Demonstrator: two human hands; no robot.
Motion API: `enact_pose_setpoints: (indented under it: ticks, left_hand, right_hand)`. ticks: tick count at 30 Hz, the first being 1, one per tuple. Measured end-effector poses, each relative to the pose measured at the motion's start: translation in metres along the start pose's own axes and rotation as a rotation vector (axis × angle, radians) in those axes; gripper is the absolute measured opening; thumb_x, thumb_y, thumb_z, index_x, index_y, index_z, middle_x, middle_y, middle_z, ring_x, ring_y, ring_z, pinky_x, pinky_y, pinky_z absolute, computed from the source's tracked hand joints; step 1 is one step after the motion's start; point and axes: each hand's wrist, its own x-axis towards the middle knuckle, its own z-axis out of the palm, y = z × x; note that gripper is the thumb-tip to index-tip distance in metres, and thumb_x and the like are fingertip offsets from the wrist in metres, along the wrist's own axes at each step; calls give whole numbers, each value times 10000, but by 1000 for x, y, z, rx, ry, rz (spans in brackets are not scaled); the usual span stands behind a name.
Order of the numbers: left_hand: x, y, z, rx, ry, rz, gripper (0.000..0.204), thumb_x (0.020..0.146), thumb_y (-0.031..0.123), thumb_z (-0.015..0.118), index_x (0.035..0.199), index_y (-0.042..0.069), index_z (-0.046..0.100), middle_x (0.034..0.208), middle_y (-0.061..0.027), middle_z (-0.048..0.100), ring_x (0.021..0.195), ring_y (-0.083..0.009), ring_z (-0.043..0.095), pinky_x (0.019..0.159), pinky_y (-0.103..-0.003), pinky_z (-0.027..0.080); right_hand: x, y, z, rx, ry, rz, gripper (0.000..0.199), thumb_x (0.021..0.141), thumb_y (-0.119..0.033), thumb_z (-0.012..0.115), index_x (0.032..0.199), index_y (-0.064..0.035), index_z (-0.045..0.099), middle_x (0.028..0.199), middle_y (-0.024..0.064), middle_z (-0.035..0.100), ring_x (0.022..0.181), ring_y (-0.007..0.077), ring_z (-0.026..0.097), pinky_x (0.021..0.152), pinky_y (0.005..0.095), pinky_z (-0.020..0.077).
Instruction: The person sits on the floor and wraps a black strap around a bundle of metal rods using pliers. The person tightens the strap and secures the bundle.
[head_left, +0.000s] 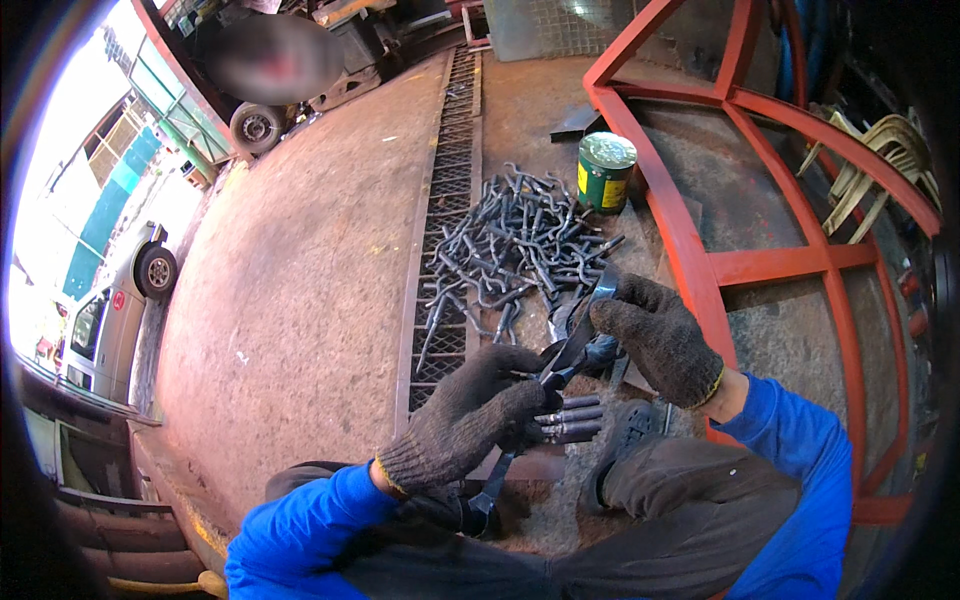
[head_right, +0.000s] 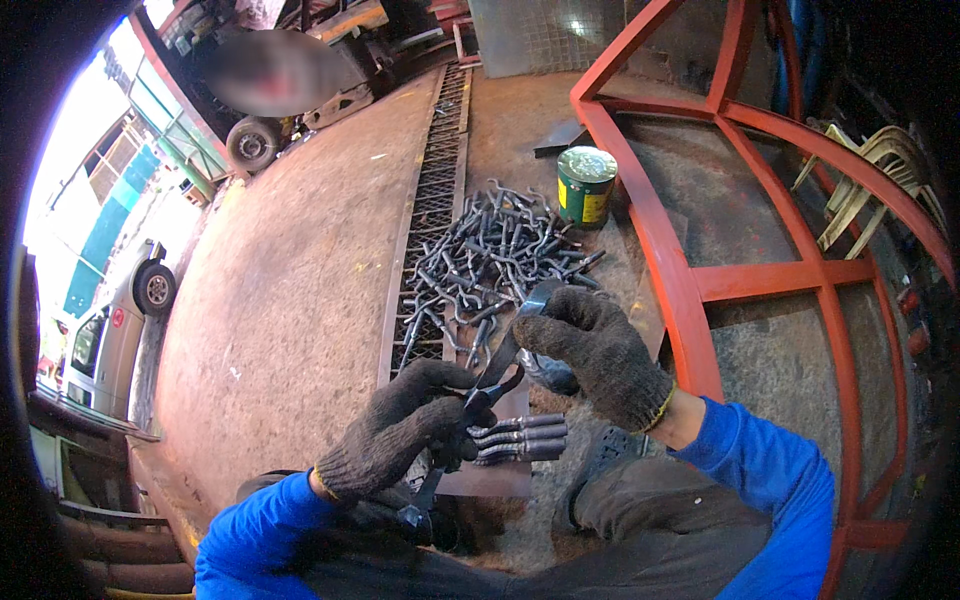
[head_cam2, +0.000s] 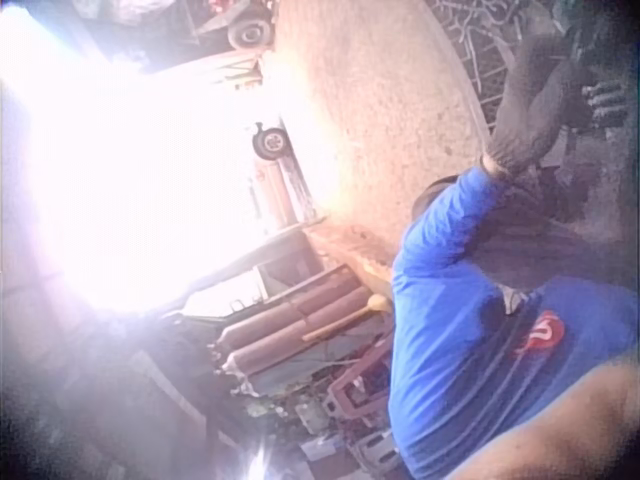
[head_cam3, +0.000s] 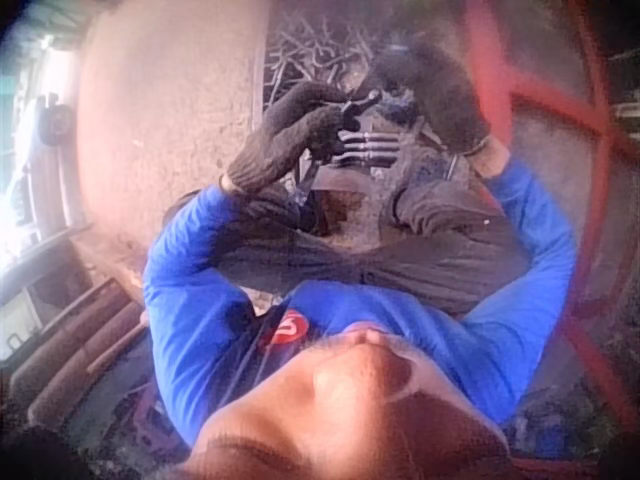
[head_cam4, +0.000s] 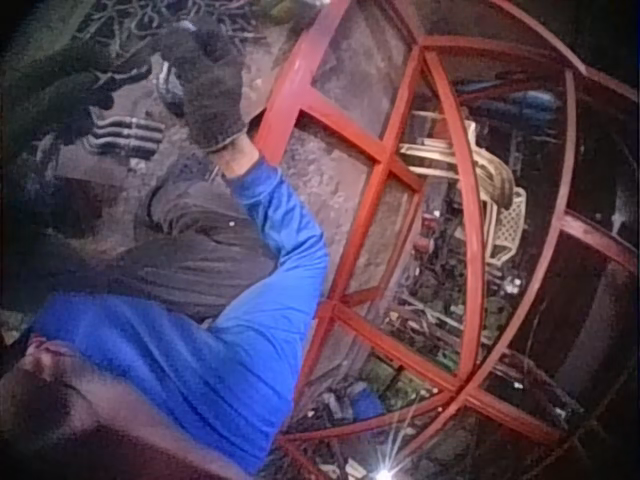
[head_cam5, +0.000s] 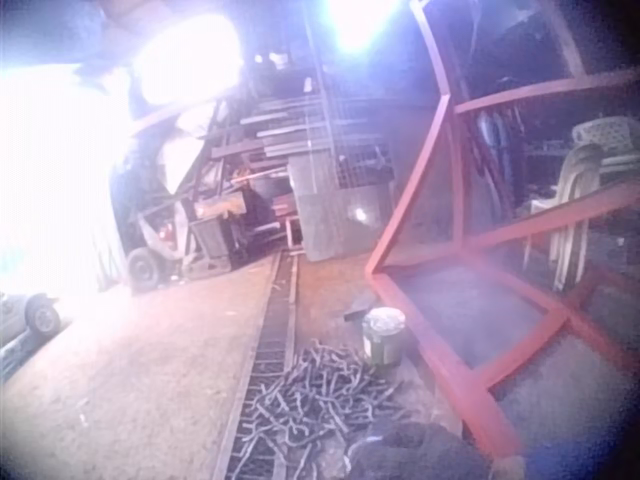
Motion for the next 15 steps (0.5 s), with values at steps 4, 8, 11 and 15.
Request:
enact_pose_setpoints:
  ticks: [4, 8, 11, 15]
  left_hand:
    - [8, 10, -5, 130, -103, -161, 336, 976, 197, 590, 1237, -15, 584, 974, -73, 665, 766, -85, 603, 673, -241, 511]
    - [3, 7, 4, 117, -43, -68, 328, 968, 247, 608, 1194, 9, 622, 860, -23, 656, 696, -62, 570, 593, -210, 462]
    - [4, 6, 7, 18, 10, -106, 318, 959, 224, 623, 1193, 8, 628, 881, -12, 660, 722, -52, 563, 614, -205, 462]
    - [5, 8, 5, 36, 0, -124, 307, 949, 190, 638, 1195, 7, 630, 927, -28, 674, 782, -56, 584, 662, -206, 475]
  right_hand:
    - [-4, -2, 7, -43, -7, 35, 148, 893, -172, 695, 990, -60, 697, 897, -4, 656, 797, 59, 581, 700, 232, 477]
    - [-10, -11, 17, -223, -83, -9, 160, 897, -193, 696, 989, -62, 705, 861, -3, 655, 781, 54, 573, 681, 235, 468]
    - [-10, -2, 18, -289, -57, -114, 172, 881, -215, 719, 945, -55, 710, 814, 7, 657, 755, 56, 567, 655, 248, 464]
    - [-12, -2, 16, -491, -42, -71, 181, 863, -218, 740, 909, -48, 697, 783, 20, 653, 752, 73, 590, 648, 260, 481]
